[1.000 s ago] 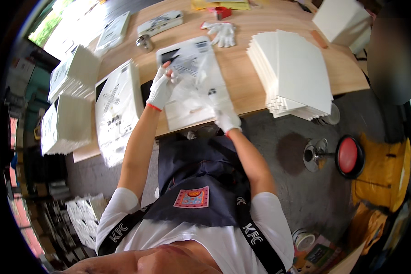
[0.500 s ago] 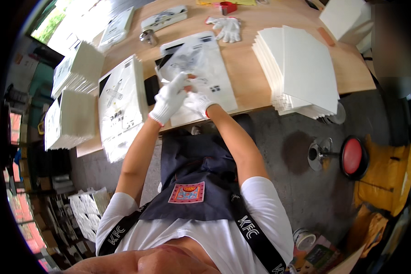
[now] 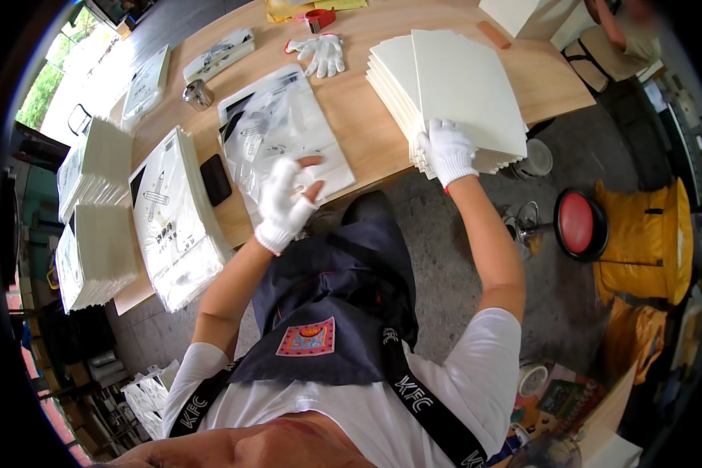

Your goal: The person repeatedly picks up stacks of white paper, places them into clear plastic packaging, and seals the packages. The person stacks the finished packages on the table.

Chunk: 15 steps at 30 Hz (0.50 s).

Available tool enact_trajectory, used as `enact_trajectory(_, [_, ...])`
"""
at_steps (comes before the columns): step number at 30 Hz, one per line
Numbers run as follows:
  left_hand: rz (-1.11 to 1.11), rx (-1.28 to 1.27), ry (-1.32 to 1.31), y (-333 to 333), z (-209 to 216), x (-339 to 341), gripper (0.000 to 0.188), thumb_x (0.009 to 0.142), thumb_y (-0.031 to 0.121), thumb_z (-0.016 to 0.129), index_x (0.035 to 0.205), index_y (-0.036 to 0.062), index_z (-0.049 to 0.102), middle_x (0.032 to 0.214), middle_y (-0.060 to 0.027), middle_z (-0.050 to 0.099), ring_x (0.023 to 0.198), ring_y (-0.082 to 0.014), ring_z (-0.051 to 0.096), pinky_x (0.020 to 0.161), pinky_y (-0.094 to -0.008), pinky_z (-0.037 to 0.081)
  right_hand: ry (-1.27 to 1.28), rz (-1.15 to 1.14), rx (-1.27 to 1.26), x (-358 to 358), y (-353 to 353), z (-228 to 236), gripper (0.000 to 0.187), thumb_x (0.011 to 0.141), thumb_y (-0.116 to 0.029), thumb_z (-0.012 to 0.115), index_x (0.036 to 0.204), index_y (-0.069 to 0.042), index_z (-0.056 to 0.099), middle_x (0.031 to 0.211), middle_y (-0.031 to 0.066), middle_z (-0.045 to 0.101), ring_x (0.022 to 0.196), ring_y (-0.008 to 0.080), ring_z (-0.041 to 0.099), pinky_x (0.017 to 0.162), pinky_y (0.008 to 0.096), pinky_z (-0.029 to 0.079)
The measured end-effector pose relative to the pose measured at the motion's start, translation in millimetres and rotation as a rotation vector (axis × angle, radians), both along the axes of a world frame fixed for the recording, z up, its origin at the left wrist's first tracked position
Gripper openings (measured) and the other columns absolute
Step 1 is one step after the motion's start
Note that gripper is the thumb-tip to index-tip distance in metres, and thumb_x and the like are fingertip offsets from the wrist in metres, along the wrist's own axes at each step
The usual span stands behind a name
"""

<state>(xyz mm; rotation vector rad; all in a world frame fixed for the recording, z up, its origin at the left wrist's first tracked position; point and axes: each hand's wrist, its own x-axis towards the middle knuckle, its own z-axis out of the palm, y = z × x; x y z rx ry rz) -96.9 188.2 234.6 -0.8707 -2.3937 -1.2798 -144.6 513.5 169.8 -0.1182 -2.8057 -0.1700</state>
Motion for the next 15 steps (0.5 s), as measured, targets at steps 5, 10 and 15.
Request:
enact_trajectory(5, [-0.386, 0.476, -1.007, 60, -56, -17, 0.043, 0.097, 0.031, 0.056, 0.131, 0.0039, 0.050, 0.121, -0.0092, 0.062, 0.100, -0.0232, 0.063, 0.093, -0.0334, 0.048, 0.015, 0.217, 0.084, 8, 13, 31, 0.021, 0.093, -0.032, 0.052, 0.091, -0.013, 0.061, 0.084, 0.0074, 0.063, 0.073, 0.0257, 0.066, 0.056, 0.0432, 0.053])
enact_trajectory(10, [-0.468, 1.066, -1.612, 100, -102, -44, 0.047, 0.097, 0.036, 0.054, 0.129, 0.0020, 0.050, 0.113, -0.0113, 0.063, 0.091, -0.0182, 0.064, 0.082, -0.0319, 0.054, -0.311, 0.394, -0.225, 109, -85, 64, 0.030, 0.089, -0.044, 0.061, 0.104, -0.017, 0.063, 0.103, 0.0055, 0.065, 0.088, 0.0291, 0.066, 0.069, 0.0472, 0.052])
enact_trajectory(15, [-0.148, 0.433, -1.375, 28, -52, -29, 0.041, 0.088, 0.016, 0.062, 0.125, -0.0011, 0.059, 0.112, -0.0076, 0.065, 0.094, -0.0161, 0.063, 0.083, -0.0295, 0.051, 0.044, 0.246, -1.036, 129, -41, 43, 0.037, 0.092, -0.027, 0.065, 0.121, -0.006, 0.061, 0.125, 0.0165, 0.060, 0.119, 0.0267, 0.057, 0.104, 0.0400, 0.042])
